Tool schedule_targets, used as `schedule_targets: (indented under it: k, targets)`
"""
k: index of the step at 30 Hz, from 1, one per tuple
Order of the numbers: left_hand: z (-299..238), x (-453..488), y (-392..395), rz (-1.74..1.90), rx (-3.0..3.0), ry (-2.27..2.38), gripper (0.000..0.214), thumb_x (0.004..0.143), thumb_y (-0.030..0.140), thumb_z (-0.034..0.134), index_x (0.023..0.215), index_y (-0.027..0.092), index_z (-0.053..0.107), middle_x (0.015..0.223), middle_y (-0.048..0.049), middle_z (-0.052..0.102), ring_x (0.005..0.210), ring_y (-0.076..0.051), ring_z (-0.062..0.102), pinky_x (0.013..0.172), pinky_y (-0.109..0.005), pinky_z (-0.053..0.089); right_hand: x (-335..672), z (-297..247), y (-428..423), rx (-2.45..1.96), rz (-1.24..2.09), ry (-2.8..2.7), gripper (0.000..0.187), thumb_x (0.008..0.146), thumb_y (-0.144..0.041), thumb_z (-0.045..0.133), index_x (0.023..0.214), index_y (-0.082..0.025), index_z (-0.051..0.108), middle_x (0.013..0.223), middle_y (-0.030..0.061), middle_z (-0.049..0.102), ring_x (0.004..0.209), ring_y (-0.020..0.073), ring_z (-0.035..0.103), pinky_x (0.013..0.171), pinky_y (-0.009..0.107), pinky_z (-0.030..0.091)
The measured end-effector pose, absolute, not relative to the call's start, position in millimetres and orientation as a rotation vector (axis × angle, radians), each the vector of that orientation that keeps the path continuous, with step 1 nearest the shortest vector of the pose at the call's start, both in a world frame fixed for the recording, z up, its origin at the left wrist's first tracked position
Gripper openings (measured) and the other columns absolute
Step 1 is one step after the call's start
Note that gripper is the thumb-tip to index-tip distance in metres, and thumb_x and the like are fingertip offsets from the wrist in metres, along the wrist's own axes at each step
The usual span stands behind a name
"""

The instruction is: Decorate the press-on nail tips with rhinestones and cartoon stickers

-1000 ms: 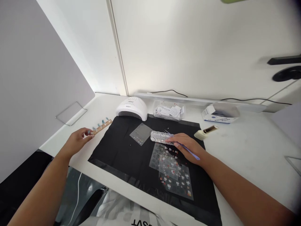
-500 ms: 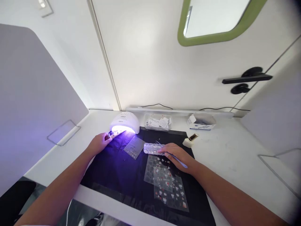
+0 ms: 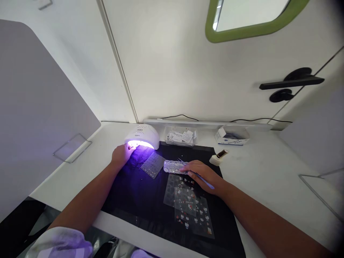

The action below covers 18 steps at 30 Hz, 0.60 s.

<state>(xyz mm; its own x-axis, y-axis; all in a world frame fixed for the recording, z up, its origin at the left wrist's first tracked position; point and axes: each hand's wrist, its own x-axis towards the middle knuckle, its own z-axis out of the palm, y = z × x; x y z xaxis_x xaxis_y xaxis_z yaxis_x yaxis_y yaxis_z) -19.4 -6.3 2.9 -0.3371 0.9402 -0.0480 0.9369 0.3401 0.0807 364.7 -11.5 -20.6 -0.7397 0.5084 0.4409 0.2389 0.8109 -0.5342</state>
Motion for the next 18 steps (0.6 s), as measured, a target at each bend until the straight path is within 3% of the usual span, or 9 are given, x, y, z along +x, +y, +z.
schedule_targets:
  k: [18]
  targets:
    - [-7.0,-16.7,-8.2,0.167,1.965,2.424,0.033,0.094,0.036,0.056,0.120,0.017,0.057,0.121,-0.0093,0.060,0.104,-0.020,0.061,0.089,-0.042,0.055,365.1,-23.2,-9.4,-0.524,0.617,-2.378,0.025,0.097,-0.022,0.045,0.114,-0.022,0.064,0.107,0.0062,0.073,0.102,0.0204,0.063,0.091,0.036,0.048]
